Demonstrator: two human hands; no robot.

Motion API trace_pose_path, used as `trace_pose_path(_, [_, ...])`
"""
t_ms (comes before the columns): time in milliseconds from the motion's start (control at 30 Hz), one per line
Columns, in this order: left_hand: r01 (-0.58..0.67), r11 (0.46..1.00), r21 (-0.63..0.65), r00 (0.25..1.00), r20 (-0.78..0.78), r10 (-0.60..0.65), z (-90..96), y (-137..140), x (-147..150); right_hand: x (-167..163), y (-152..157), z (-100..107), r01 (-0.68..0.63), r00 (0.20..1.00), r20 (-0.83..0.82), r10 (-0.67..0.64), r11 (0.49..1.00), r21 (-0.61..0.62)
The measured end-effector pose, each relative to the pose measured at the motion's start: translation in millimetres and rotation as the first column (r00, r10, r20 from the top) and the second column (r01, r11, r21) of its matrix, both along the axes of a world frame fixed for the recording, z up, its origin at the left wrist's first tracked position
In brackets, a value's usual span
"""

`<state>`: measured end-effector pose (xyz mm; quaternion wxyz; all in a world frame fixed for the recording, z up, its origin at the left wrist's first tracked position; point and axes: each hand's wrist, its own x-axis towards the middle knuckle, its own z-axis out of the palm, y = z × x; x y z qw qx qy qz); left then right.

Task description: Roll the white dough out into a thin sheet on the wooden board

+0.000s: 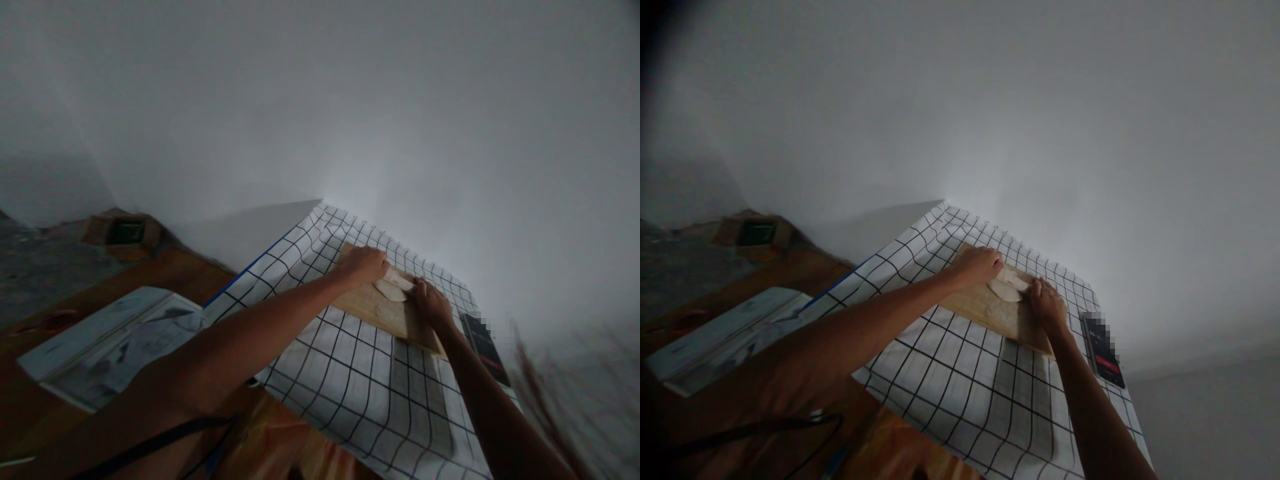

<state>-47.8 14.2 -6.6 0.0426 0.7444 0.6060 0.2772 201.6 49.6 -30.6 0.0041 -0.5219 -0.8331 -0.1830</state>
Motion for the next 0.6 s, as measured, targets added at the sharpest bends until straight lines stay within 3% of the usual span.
trace_pose_path(133, [-0.001,1.000,0.031,0.998,-0.056,0.003,1.2,-1,1,4,-31,2,-0.033,0.999,-0.028,0.033,0.999,0.003])
trace_pose_path(267, [0.019,1.000,0.007,0.999,-0.042,-0.019,2.4,0,0,0,-38,5,-0.008,0.991,-0.137,0.005,1.000,-0.023])
trace_pose_path(367, [0.041,0.999,-0.005,0.999,-0.008,-0.041,1.7,3,0,-4,-24,5,0.037,0.969,-0.241,-0.049,0.998,-0.053])
trace_pose_path(467, [0.048,0.999,-0.017,0.999,0.015,-0.048,-0.2,7,0,-5,-2,2,0.072,0.967,-0.238,-0.094,0.993,-0.099])
trace_pose_path(600, [0.040,0.999,-0.015,0.999,0.011,-0.040,-2.9,11,0,0,30,0,-0.080,0.994,-0.088,0.069,0.989,-0.122])
